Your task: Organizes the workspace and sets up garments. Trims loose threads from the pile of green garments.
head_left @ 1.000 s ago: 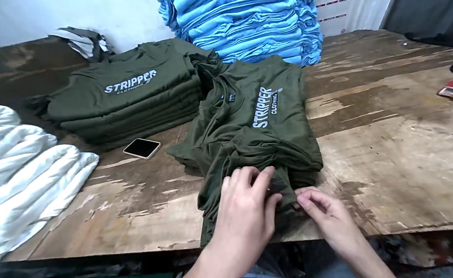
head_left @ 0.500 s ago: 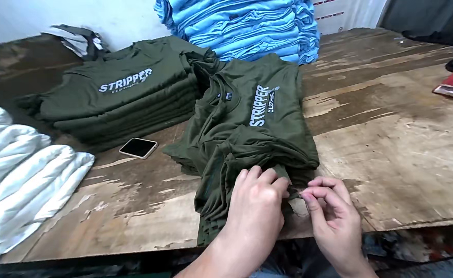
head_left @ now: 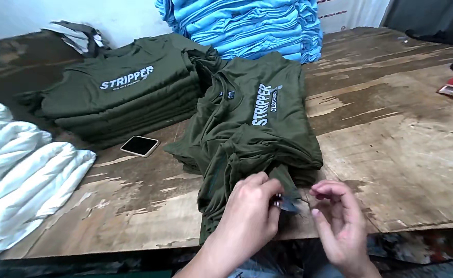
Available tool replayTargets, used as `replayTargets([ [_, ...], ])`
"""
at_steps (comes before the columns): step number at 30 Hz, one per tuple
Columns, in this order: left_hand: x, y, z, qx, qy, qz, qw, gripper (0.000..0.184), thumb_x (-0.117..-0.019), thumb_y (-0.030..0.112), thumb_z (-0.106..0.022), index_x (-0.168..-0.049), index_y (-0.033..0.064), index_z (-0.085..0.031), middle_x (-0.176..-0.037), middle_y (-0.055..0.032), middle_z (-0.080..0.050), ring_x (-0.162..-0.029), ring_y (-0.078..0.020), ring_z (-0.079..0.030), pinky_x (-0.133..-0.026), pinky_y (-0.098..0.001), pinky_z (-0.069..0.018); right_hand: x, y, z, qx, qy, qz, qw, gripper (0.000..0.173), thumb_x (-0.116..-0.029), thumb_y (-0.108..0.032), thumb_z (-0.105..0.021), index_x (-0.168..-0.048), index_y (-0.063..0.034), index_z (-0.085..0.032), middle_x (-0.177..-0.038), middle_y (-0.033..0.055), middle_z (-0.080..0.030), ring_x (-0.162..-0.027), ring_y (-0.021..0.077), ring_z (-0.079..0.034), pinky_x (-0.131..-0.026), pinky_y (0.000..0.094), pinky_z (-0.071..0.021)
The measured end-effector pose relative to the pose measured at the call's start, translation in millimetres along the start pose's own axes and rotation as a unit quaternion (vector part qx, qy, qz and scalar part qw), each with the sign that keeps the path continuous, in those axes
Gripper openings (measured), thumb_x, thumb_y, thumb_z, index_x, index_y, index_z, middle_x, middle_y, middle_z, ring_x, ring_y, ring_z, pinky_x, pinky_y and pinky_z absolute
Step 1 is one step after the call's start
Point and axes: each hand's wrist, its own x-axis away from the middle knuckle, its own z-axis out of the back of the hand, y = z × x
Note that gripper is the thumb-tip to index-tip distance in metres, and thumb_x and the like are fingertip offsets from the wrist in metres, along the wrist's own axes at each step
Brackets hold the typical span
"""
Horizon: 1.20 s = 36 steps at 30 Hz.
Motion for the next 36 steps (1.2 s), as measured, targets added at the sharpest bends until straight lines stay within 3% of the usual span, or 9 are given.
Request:
replayTargets([
  [3, -1.2, -4.0, 4.4, 0.088, 0.001, 0.028, 0.996, 0.016, -0.089, 0.012, -0.064, -0.096, 0.0189, -0.076, -0.091, 0.0086, -0.068, -0.082, -0.0009, -0.066, -0.074, -0.0235, -0.0592, -2.5, -12.6, -22.9, -0.025, 0.01, -0.015, 1.0, 0.041, -0.0896, -0.038, -0.079, -0.119, -0.0122, -0.067, -0.112, 0.0051, -0.067, -0.099, 0.0167, -0.068, -0.083, 0.0342, -0.0612],
  [5, -5.5, -3.5, 10.7, 0.12, 0.017, 0.045, 0.992, 0.014, -0.0922, 0.01, -0.064, -0.097, 0.0194, -0.073, -0.089, 0.0104, -0.069, -0.081, 0.0, -0.066, -0.073, -0.0238, -0.0587, -11.5, -20.8, -40.4, -0.088, 0.053, -0.04, 0.994, 0.022, -0.0863, -0.015, -0.081, -0.106, -0.0081, -0.075, -0.107, 0.005, -0.072, -0.095, 0.0159, -0.072, -0.083, 0.0322, -0.0644],
  [10, -22.4, -10.9, 17.8, 0.166, 0.037, 0.158, 0.973, 0.007, -0.0998, 0.015, -0.065, -0.1, 0.0194, -0.07, -0.082, 0.0077, -0.069, -0.072, -0.0041, -0.064, -0.065, -0.0271, -0.055, -34.0, -15.0, -57.3, -0.289, 0.076, -0.216, 0.929, 0.02, -0.1045, -0.008, -0.052, -0.111, -0.0072, -0.071, -0.096, 0.0064, -0.073, -0.079, 0.0124, -0.067, -0.069, 0.026, -0.0563],
  [13, -26.8, -13.1, 16.8, 0.196, 0.035, 0.185, 0.962, 0.011, -0.0997, 0.011, -0.064, -0.103, 0.019, -0.07, -0.086, 0.0069, -0.071, -0.073, -0.0046, -0.066, -0.067, -0.0265, -0.0562, -30.5, -14.6, -51.7, -0.178, -0.019, -0.112, 0.977, 0.036, -0.0974, -0.033, -0.07, -0.127, -0.014, -0.063, -0.111, -0.0023, -0.067, -0.09, 0.0059, -0.065, -0.076, 0.0229, -0.0574],
  [17, -19.7, -12.3, 15.5, 0.219, 0.024, 0.171, 0.96, 0.018, -0.0942, 0.015, -0.073, -0.111, 0.0204, -0.071, -0.088, 0.0071, -0.073, -0.075, -0.0048, -0.068, -0.068, -0.0256, -0.0587, -12.1, -14.7, -30.4, 0.05, 0.089, 0.049, 0.994, 0.01, -0.0884, -0.011, -0.077, -0.097, -0.0088, -0.081, -0.093, 0.0027, -0.074, -0.083, 0.0069, -0.072, -0.073, 0.0215, -0.0631],
  [21, -1.1, -8.2, 3.9, 0.069, 0.109, 0.006, 0.992, 0.033, -0.0879, 0.036, -0.079, -0.118, 0.024, -0.075, -0.103, 0.0107, -0.068, -0.094, -0.0027, -0.065, -0.083, -0.0276, -0.0576, 2.0, -15.9, -10.6, 0.046, 0.107, 0.041, 0.992, 0.006, -0.0933, -0.012, -0.074, -0.095, -0.0082, -0.078, -0.094, 0.0023, -0.072, -0.081, 0.006, -0.071, -0.071, 0.0186, -0.0626],
  [27, -4.9, -1.0, -14.8, -0.075, 0.162, -0.171, 0.969, 0.014, -0.0968, 0.021, -0.068, -0.103, 0.0236, -0.08, -0.097, 0.0068, -0.073, -0.086, -0.0124, -0.062, -0.077, -0.0347, -0.0456, 6.5, -25.6, -19.5, 0.05, 0.113, 0.073, 0.99, 0.006, -0.0946, -0.013, -0.073, -0.096, -0.01, -0.077, -0.094, 0.0011, -0.072, -0.084, 0.004, -0.071, -0.074, 0.0163, -0.0614],
  [33, -8.2, -10.4, -6.8, -0.011, 0.073, -0.062, 0.995, 0.021, -0.0929, 0.036, -0.073, -0.108, 0.0208, -0.076, -0.094, 0.005, -0.069, -0.086, -0.0102, -0.066, -0.077, -0.0352, -0.0568, 16.4, -18.2, -25.0, 0.127, 0.076, 0.114, 0.982, 0.013, -0.0923, -0.03, -0.072, -0.096, -0.0176, -0.075, -0.091, -0.0025, -0.07, -0.087, 0.0075, -0.066, -0.078, 0.0238, -0.0549],
  [36, -21.4, -23.5, 6.1, 0.077, 0.037, -0.014, 0.996, 0.016, -0.0852, 0.01, -0.069, -0.099, 0.0152, -0.074, -0.082, 0.005, -0.067, -0.07, -0.0052, -0.064, -0.063, -0.0274, -0.0573, 14.7, -14.3, -37.4, 0.161, -0.007, 0.098, 0.982, 0.02, -0.0911, -0.034, -0.075, -0.105, -0.0208, -0.081, -0.101, 0.0023, -0.073, -0.099, 0.0144, -0.068, -0.088, 0.0312, -0.0566],
])
